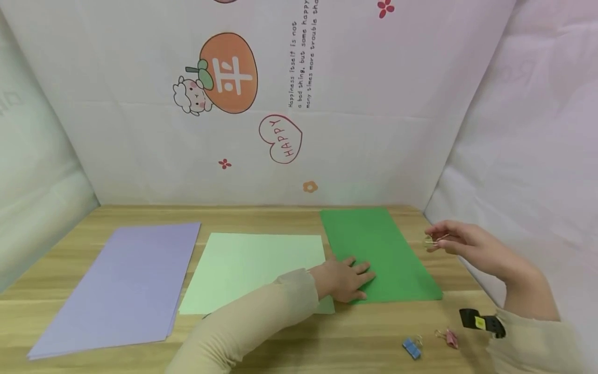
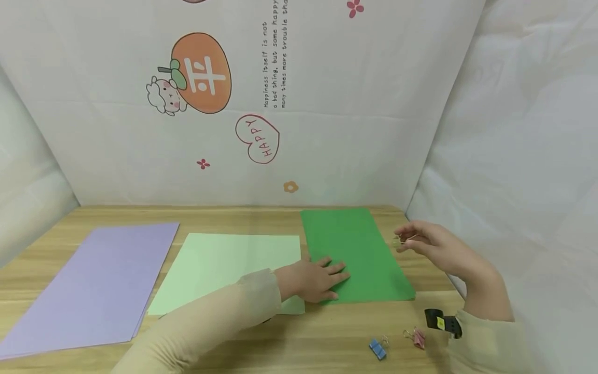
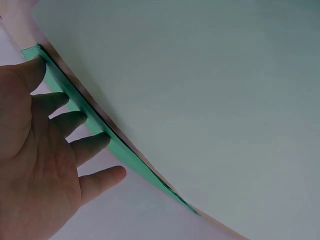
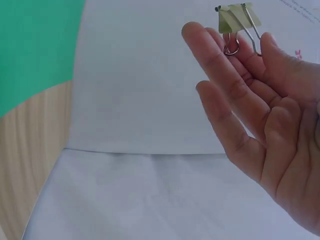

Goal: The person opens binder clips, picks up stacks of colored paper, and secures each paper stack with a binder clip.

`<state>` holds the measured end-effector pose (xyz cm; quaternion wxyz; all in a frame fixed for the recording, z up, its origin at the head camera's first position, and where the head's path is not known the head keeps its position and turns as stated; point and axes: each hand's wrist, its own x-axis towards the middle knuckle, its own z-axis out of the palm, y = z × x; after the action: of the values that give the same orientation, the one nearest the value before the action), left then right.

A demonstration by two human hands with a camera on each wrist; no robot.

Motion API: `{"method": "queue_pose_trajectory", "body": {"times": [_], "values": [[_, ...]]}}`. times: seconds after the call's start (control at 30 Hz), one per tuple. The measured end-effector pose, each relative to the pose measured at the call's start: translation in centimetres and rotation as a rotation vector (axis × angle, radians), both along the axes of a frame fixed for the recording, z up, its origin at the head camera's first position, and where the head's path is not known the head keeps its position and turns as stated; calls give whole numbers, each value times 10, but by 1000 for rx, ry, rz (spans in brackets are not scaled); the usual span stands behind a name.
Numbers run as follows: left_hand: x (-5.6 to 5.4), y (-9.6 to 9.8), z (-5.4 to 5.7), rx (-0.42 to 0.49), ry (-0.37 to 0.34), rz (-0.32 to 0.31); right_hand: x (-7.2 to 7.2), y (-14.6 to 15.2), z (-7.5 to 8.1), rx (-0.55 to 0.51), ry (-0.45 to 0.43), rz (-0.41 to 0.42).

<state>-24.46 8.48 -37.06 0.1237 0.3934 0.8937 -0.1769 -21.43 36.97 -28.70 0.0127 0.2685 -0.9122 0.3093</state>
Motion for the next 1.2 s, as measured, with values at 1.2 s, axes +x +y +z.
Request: {"method": "queue_pose_trajectory", "body": {"times": [1.2], "values": [[-14, 27, -9, 331, 157, 599, 2, -9, 11, -212, 72, 55]]}}
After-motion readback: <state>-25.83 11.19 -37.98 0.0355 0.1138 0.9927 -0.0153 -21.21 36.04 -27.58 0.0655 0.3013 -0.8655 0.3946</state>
